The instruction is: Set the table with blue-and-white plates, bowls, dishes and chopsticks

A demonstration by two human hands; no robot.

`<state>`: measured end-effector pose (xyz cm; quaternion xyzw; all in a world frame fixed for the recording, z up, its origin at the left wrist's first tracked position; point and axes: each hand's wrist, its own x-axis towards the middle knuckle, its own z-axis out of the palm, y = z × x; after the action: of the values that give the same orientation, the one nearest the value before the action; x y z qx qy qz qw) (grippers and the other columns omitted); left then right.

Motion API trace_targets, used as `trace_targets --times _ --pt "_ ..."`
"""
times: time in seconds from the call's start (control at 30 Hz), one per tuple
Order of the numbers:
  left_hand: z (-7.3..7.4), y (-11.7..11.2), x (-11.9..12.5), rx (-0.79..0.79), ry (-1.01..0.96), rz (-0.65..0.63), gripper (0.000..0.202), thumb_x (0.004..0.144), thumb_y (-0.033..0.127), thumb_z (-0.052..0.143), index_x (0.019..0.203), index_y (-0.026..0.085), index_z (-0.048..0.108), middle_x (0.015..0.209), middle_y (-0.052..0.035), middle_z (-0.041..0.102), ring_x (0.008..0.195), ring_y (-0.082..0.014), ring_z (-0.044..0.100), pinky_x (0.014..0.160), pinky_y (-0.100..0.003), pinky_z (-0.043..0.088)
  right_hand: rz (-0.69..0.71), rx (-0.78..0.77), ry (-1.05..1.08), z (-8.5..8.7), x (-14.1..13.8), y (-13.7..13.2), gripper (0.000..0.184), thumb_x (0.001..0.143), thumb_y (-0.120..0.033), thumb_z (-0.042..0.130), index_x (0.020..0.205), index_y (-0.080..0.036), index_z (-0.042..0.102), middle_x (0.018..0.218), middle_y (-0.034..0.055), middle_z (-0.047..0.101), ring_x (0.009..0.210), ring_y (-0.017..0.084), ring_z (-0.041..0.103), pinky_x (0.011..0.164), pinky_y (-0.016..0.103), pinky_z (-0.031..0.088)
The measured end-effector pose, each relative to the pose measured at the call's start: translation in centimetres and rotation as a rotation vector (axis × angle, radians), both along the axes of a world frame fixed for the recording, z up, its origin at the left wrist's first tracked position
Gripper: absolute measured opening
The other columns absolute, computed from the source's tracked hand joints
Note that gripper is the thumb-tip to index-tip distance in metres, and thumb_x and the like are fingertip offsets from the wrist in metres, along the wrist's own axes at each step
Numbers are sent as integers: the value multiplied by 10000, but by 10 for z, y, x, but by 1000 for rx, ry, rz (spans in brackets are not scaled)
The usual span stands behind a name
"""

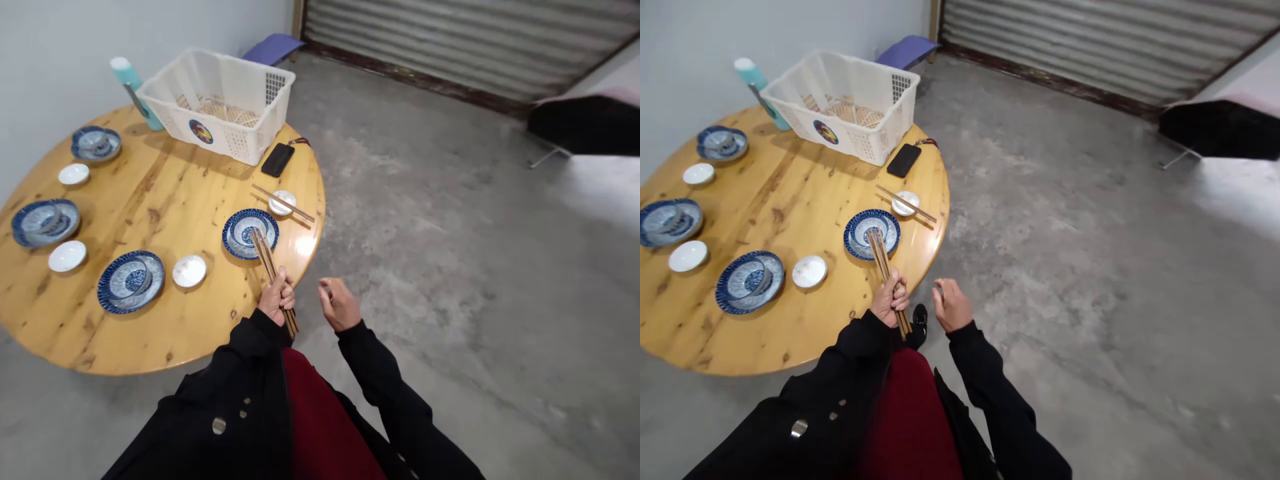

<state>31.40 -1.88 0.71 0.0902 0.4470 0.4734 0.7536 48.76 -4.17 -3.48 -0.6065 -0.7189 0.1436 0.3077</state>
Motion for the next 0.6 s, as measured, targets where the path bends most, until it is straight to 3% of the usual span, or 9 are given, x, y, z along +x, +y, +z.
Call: trace_targets --times 0.17,0.27,0.43,0.6 --pt "-5 43 22 -2 -21 50 630 614 691 827 759 151 536 440 134 336 319 7 193 320 -150 152 65 30 -177 2 21 139 337 936 -252 465 1189 -94 622 1261 219 621 1184 303 557 1008 424 456" --pt "-7 66 31 -10 -16 72 626 622 692 821 770 145 554 442 132 336 322 5 191 321 -152 146 103 -41 -268 -3 13 195 391 911 -252 520 1243 -60 596 1306 236 593 1228 333 509 1043 447 415" --pt "-11 98 41 -65 15 146 592 670 671 801 767 140 558 462 114 377 330 6 206 334 -159 145 136 -298 -445 -6 -15 236 424 924 -299 559 1275 -62 572 1284 240 599 1179 346 542 939 407 453" --pt "-15 126 46 -90 43 252 539 736 625 776 784 127 578 558 75 471 357 19 236 352 -159 160 193 -556 -541 -5 -28 248 325 1022 -333 387 1163 -119 588 1064 191 691 970 284 658 787 343 454"
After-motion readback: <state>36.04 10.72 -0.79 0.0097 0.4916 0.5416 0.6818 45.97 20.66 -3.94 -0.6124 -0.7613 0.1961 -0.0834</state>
